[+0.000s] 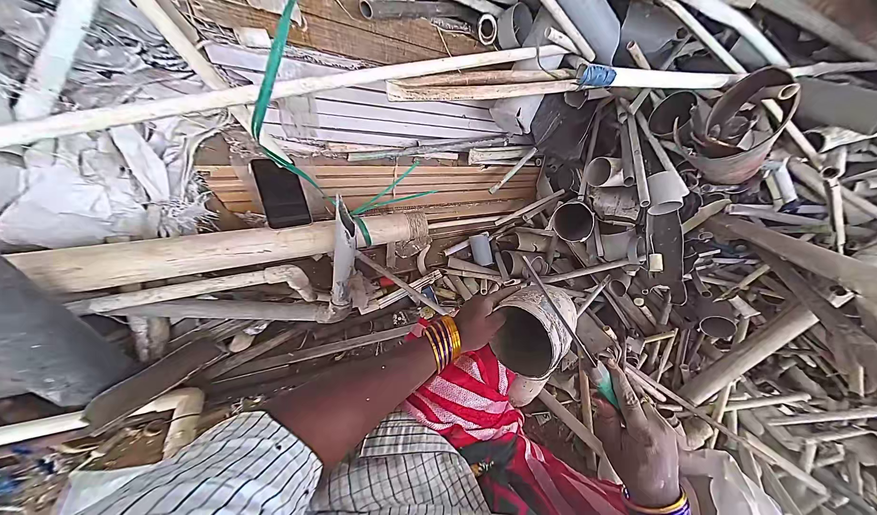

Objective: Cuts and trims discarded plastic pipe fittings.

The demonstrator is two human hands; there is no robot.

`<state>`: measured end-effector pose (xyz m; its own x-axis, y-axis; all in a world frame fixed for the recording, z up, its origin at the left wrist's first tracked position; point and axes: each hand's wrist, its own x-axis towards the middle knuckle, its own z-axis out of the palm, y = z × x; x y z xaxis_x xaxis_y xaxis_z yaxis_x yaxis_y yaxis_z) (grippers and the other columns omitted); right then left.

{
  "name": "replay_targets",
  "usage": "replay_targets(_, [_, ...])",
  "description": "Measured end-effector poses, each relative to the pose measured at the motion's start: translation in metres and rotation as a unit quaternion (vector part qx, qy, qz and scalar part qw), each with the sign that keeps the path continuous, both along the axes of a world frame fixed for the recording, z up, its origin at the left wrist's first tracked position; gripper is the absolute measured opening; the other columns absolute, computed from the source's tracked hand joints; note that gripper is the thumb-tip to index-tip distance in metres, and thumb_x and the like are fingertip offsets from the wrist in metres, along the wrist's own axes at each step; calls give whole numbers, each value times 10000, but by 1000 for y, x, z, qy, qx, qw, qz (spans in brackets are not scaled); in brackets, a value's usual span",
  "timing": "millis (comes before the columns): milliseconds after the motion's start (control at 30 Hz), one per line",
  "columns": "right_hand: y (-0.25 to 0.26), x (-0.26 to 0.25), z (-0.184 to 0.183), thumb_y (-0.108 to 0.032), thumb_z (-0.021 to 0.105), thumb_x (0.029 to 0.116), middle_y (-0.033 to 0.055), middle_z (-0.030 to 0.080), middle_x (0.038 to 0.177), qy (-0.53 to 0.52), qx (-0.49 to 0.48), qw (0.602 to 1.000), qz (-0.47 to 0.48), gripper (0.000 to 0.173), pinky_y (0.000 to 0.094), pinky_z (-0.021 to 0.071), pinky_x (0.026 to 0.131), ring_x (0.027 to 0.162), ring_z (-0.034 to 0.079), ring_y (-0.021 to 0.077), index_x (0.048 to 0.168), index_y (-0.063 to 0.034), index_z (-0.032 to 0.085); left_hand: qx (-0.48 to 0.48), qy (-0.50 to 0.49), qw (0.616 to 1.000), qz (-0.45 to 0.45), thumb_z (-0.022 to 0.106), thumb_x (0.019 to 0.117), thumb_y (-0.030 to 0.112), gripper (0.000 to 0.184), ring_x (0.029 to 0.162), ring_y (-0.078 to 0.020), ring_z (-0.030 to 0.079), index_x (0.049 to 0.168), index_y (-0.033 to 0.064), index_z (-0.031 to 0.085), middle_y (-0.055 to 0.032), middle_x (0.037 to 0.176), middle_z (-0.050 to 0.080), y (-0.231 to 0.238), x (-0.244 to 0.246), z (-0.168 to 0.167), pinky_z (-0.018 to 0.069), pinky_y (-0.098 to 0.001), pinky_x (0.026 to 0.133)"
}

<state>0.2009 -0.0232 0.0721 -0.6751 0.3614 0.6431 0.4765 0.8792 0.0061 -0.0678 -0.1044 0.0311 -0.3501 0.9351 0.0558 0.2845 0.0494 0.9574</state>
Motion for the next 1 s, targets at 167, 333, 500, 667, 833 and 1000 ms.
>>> replay_targets(167, [0,-2,11,-301,461,998,215,706,733,-12,-2,998,-59,484,477,489,432,519,662,355,1276,8,707,-10,21,1000,-10,434,1004,48,532,1367,-240,539,1536,39,444,-205,1440,580,0,0,0,389,-397,1153])
replay_targets(333, [-1,-2,5,-286,493,991,217,728,802,-33,18,998,-57,427,470,511,472,593,693,362,1264,-62,734,-23,22,999,-16,439,1010,49,530,1368,-252,533,1540,47,439,-205,1442,576,-2,1,5,381,-413,1155])
replay_targets(500, [3,2,12,-255,469,999,230,709,741,8,21,996,-87,457,467,488,437,515,659,356,1256,40,706,-7,20,1000,-14,440,1014,59,525,1371,-230,537,1540,48,442,-190,1449,579,-1,-1,1,384,-395,1163])
replay_targets(667, [2,-1,5,-242,515,998,240,694,727,-74,-53,989,-116,439,578,497,465,546,666,435,1350,-33,672,-6,24,1000,-16,440,1017,81,521,1361,-239,545,1537,49,447,-196,1429,592,2,0,-2,388,-408,1156])
replay_targets(833, [0,-4,14,-291,512,989,217,722,752,55,50,995,-66,464,404,478,431,499,647,300,1207,63,716,-5,26,1000,-15,420,996,54,536,1364,-236,542,1530,32,451,-198,1432,589,1,0,0,389,-398,1155])
replay_targets(1000, [3,-5,6,-293,565,1034,288,719,852,-137,-160,962,-173,480,662,516,590,687,695,507,1441,-39,589,-2,24,1000,-6,432,999,60,527,1354,-240,549,1524,27,458,-206,1413,600,0,1,-3,393,-401,1148])
